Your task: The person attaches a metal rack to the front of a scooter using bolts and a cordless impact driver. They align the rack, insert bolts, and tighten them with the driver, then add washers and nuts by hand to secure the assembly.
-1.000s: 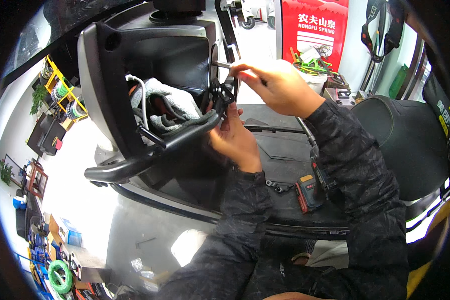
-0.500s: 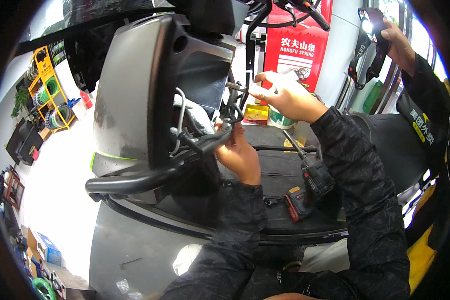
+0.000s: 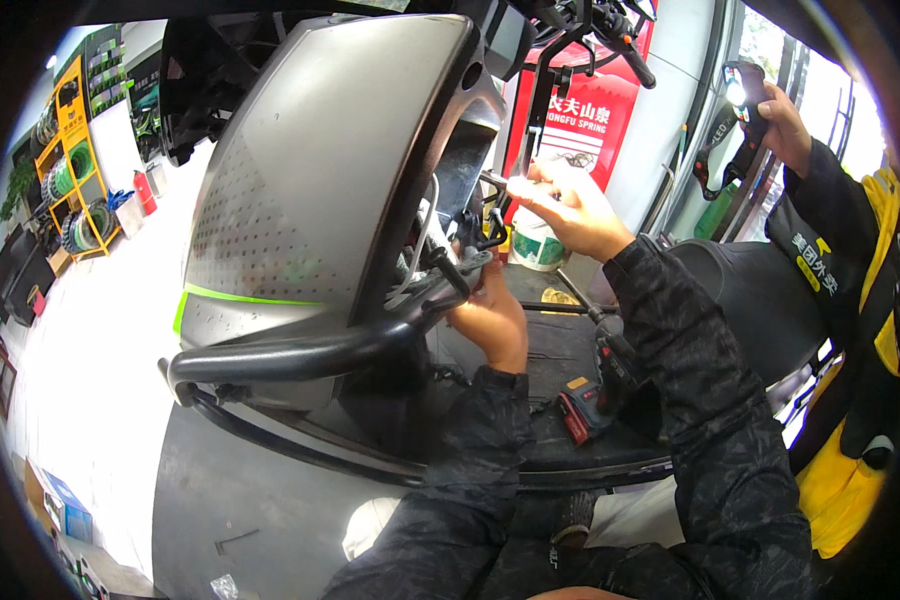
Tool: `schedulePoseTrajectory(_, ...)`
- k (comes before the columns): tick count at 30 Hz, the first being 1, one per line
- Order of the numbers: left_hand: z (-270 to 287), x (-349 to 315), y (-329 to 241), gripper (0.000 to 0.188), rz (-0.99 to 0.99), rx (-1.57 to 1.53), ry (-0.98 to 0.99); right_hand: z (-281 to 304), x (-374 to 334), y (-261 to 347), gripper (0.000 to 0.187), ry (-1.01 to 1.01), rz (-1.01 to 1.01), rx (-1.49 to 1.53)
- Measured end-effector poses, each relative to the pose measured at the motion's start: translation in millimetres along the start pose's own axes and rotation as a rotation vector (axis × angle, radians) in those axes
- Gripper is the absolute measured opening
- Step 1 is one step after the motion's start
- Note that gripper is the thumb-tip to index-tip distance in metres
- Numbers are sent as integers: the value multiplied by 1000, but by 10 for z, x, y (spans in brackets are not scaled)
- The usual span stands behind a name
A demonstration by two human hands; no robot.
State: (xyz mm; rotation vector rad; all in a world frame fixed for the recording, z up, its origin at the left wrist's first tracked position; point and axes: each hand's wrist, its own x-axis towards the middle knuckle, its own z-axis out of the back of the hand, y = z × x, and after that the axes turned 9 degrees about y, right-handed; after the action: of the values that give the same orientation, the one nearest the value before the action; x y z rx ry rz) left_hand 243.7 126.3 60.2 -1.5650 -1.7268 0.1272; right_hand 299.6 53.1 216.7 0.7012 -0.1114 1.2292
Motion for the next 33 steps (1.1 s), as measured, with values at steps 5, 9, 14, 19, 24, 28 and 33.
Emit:
schedulePoseTrajectory(5,38,11,56,46,-100,87,22,24,12,12,47,-8,-9,-35)
schedulePoseTrajectory(9,125,27,114,44,-176,110,74,43,34,-33,52,-28,22,-181)
schedulePoseTrajectory(14,254,77,188,42,-203,174,147,-40,-16,-54,53,-24,42,-64)
schedulePoseTrajectory(19,344,109,221,39,-278,275,166,-317,-171,-28,46,-148,-50,40)
schedulePoseTrajectory(24,429,148,188,39,-188,336,175,-754,-406,-19,43,-75,-198,325)
schedulePoseTrajectory(28,419,163,120,33,-196,467,113,-880,-397,-58,50,112,-336,764)
schedulePoseTrajectory(33,419,170,61,29,-275,583,132,-841,-395,-95,40,204,-297,1020)
